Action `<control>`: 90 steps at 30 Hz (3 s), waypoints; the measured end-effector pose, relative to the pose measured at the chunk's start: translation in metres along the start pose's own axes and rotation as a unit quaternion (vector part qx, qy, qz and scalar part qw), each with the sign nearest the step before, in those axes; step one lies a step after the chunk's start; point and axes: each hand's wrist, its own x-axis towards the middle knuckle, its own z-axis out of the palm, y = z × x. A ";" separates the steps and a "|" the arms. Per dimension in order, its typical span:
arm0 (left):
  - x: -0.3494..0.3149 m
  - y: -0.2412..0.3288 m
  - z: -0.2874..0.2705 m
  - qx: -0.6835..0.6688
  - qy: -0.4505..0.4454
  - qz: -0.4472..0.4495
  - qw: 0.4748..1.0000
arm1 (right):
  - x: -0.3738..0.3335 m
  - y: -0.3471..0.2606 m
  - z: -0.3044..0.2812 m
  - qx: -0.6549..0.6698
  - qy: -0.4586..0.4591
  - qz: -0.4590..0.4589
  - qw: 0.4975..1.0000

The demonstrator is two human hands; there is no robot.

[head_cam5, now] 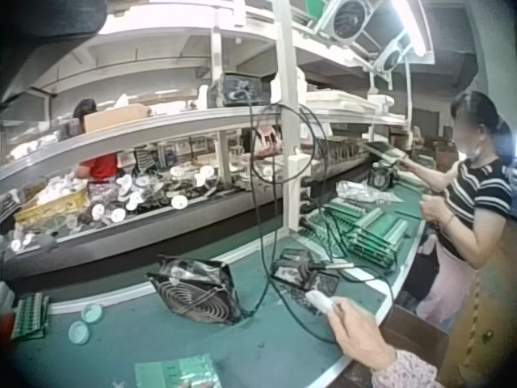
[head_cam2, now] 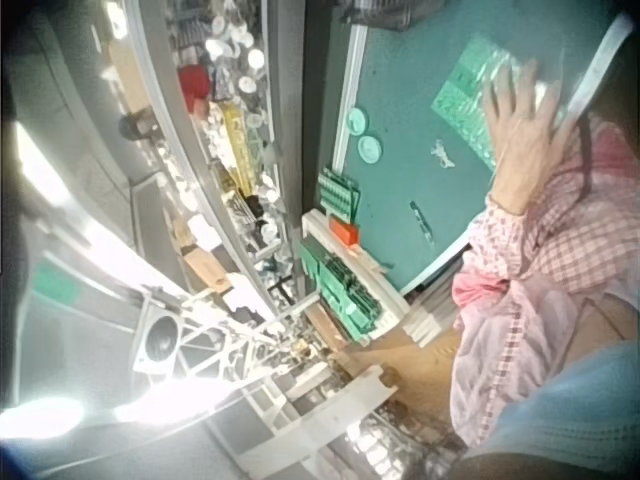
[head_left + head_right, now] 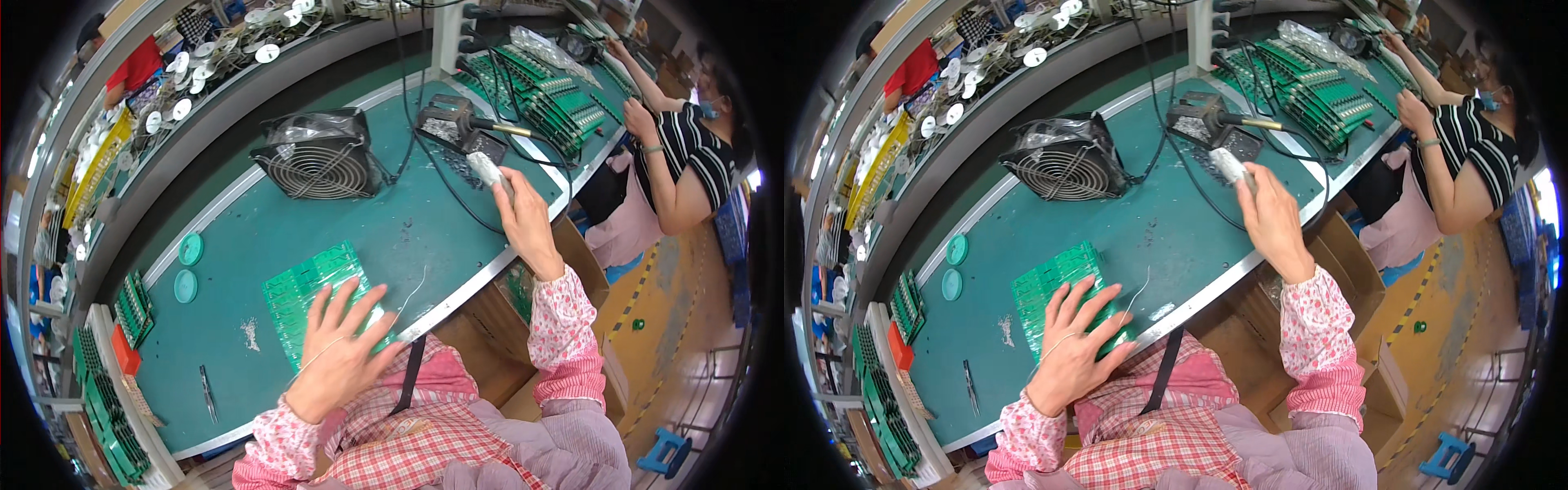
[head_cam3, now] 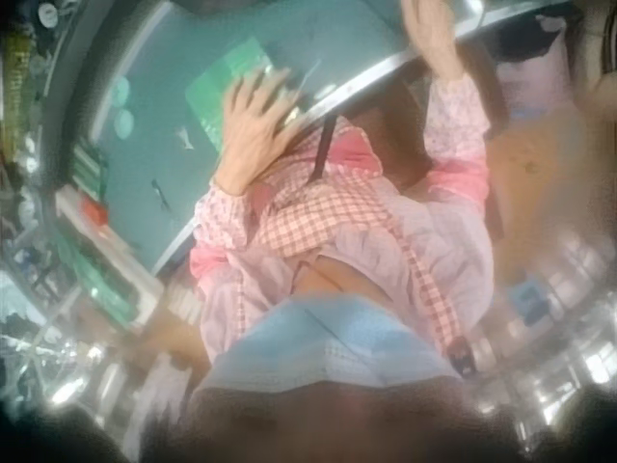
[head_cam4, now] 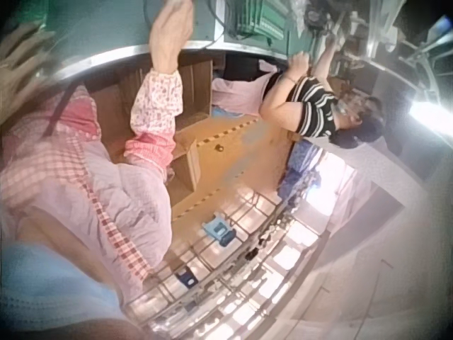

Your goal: The person sorts small components in plastic lids, unwraps a stack of circuit boards from plastic wrapping, and solders components onto a circuit board using a soldering iron and solder wire.

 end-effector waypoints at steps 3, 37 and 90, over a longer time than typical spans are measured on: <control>-0.002 -0.008 -0.005 -0.035 -0.021 0.012 0.999 | -0.015 -0.019 -0.013 0.271 -0.137 0.194 0.933; 0.026 -0.021 0.008 0.027 0.135 -0.165 0.977 | -0.054 -0.078 0.014 0.183 -0.227 0.007 0.956; -0.036 -0.037 0.005 -0.072 0.182 -0.147 0.970 | 0.006 -0.114 0.045 0.369 -0.515 0.162 0.757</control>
